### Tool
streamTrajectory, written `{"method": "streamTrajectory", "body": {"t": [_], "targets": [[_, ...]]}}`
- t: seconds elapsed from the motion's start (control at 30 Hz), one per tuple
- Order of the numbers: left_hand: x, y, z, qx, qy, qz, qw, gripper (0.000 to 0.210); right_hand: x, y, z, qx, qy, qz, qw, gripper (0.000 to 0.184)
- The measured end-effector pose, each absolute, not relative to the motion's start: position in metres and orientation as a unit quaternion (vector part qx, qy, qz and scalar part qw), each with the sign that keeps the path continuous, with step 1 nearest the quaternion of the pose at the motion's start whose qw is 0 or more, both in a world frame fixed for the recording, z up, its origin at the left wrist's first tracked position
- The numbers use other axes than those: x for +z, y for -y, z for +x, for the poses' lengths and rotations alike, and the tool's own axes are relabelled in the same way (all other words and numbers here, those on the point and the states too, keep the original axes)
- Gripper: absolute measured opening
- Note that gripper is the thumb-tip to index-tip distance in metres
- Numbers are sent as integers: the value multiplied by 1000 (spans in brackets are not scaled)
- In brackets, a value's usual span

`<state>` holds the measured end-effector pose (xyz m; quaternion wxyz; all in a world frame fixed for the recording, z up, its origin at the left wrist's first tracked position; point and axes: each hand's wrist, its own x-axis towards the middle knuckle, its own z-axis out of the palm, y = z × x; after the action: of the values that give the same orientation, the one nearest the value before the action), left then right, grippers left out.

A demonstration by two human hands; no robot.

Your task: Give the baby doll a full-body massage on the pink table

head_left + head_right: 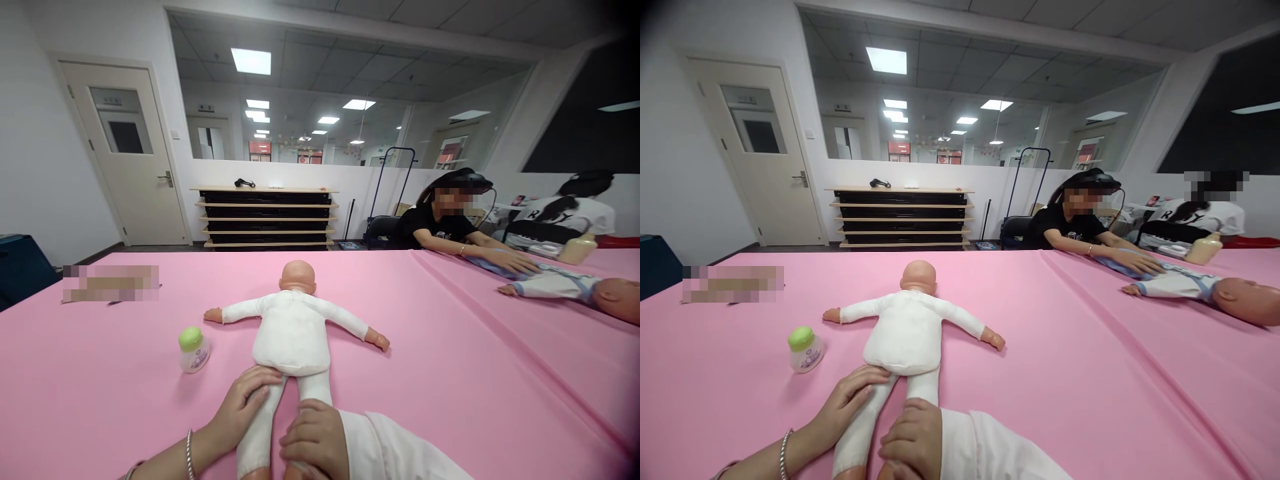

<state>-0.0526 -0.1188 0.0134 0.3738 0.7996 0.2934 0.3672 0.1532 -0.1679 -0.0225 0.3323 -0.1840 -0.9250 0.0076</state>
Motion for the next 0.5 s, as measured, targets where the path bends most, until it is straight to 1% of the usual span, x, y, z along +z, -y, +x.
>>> {"method": "streamTrajectory", "body": {"t": [0.1, 0.17, 0.23, 0.3, 0.37, 0.5], "targets": [[7, 118, -53, 335, -297, 829, 336, 28, -24, 172, 151, 2, 947, -153, 283, 40], [3, 118, -55, 303, -272, 862, 302, 27, -20, 173, 151, -13, 948, -115, 296, 33], [3, 119, -58, 269, -238, 894, 269, 27, -10, 174, 153, -12, 934, -106, 342, 31], [8, 123, -61, 246, -204, 917, 239, 28, 3, 175, 158, 14, 914, -144, 379, 34], [18, 128, -62, 228, -166, 935, 216, 29, 15, 173, 165, 54, 902, -205, 377, 39], [34, 136, -57, 185, -81, 960, 193, 28, 14, 165, 173, 107, 854, -334, 384, 34]]}}
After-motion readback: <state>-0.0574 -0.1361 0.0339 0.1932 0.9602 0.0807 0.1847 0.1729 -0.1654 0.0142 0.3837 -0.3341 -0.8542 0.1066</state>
